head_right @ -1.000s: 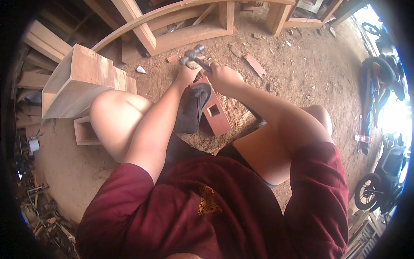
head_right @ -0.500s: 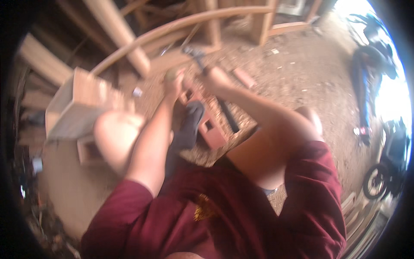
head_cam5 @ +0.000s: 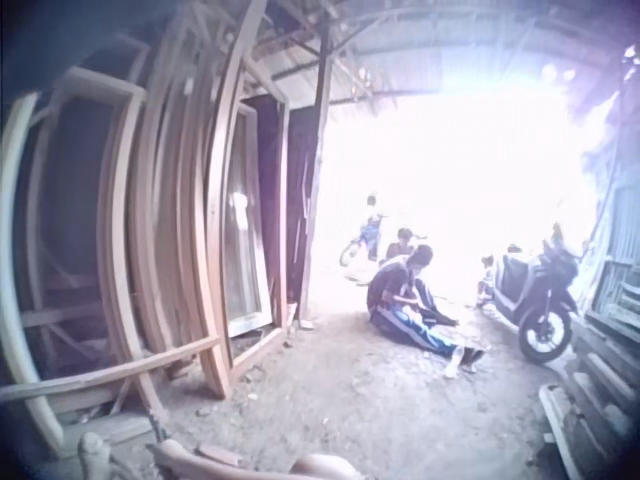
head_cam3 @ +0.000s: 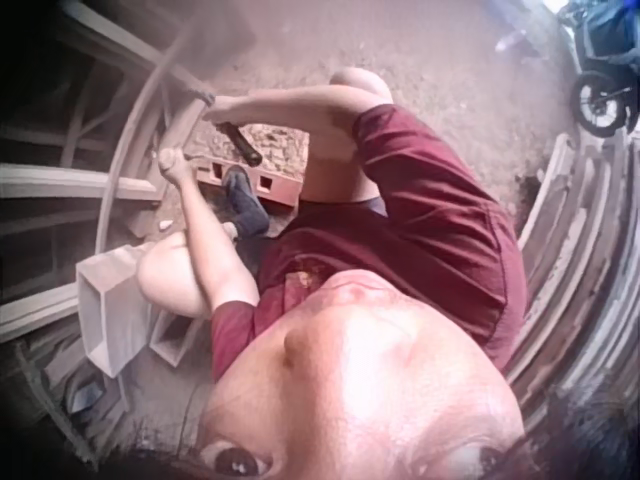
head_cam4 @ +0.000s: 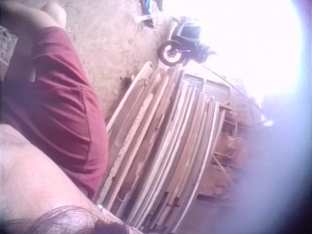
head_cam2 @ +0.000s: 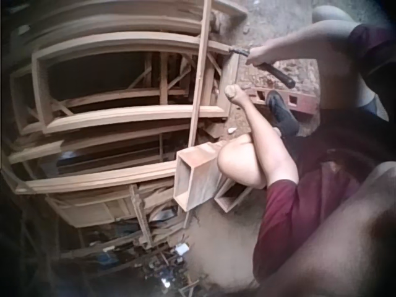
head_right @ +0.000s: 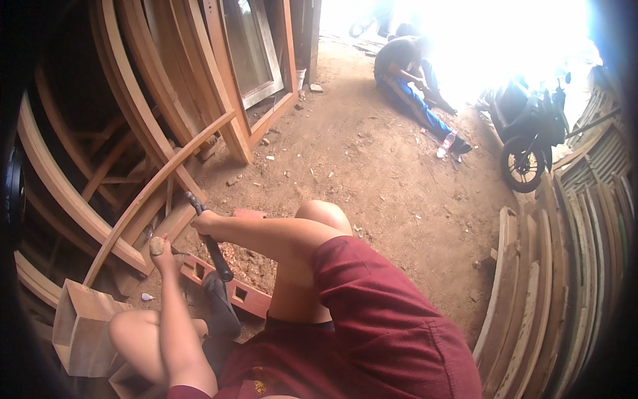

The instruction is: The person sits on the ground and uses a hammer to strike a chisel, carving a rectangular recess into a small wooden block. The person repeatedly chips away wood and clears the resulting shavings from the cut.

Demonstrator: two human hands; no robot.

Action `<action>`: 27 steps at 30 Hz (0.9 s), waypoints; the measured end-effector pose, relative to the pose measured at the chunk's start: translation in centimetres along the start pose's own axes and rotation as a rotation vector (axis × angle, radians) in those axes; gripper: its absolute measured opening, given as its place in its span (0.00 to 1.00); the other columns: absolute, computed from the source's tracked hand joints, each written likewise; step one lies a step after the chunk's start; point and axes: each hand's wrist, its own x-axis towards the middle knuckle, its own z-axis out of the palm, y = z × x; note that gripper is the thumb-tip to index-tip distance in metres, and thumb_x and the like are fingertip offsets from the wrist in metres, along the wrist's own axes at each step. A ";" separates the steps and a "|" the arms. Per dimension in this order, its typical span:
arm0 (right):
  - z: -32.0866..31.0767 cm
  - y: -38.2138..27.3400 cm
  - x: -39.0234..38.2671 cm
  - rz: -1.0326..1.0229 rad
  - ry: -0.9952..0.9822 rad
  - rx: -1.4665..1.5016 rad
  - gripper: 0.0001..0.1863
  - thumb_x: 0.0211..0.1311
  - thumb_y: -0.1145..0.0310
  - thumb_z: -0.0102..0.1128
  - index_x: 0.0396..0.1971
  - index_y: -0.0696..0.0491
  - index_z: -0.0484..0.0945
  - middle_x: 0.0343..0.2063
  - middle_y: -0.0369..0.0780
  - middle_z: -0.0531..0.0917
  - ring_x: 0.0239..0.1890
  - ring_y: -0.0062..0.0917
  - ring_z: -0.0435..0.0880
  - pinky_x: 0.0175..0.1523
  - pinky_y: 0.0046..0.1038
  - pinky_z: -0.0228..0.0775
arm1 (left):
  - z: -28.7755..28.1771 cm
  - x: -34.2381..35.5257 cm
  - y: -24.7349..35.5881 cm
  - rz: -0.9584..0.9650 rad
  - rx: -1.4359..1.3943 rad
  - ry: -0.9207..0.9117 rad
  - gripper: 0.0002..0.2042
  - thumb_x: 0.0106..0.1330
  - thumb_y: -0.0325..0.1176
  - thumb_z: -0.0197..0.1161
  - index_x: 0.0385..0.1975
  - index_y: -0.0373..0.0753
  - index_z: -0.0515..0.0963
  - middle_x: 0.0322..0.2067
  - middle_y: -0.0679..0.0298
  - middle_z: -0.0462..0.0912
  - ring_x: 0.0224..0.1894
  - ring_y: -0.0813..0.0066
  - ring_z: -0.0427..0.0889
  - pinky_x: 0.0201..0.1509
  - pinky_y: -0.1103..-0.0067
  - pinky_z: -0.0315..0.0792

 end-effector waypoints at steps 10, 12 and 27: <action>-3.3 7.0 2.0 -0.190 -0.022 -0.761 0.15 0.64 0.60 0.56 0.32 0.58 0.79 0.24 0.44 0.81 0.25 0.33 0.81 0.27 0.38 0.72 | -2.4 8.1 14.0 0.265 0.123 -0.455 0.05 0.58 0.28 0.67 0.27 0.38 0.77 0.22 0.71 0.78 0.26 0.82 0.75 0.32 0.79 0.70; -7.1 12.8 4.5 -0.318 0.103 -1.020 0.12 0.61 0.62 0.58 0.32 0.57 0.80 0.33 0.46 0.82 0.34 0.36 0.82 0.38 0.38 0.75 | -1.9 9.7 17.6 0.347 0.279 -0.428 0.16 0.58 0.35 0.73 0.40 0.36 0.77 0.36 0.65 0.82 0.38 0.78 0.78 0.47 0.77 0.74; 13.0 23.8 7.9 -0.114 0.309 -1.030 0.51 0.35 0.41 0.78 0.55 0.61 0.67 0.60 0.52 0.68 0.63 0.42 0.68 0.62 0.46 0.63 | -9.5 11.4 23.6 0.359 0.605 -0.467 0.11 0.54 0.34 0.65 0.37 0.40 0.82 0.35 0.53 0.85 0.40 0.58 0.85 0.44 0.68 0.77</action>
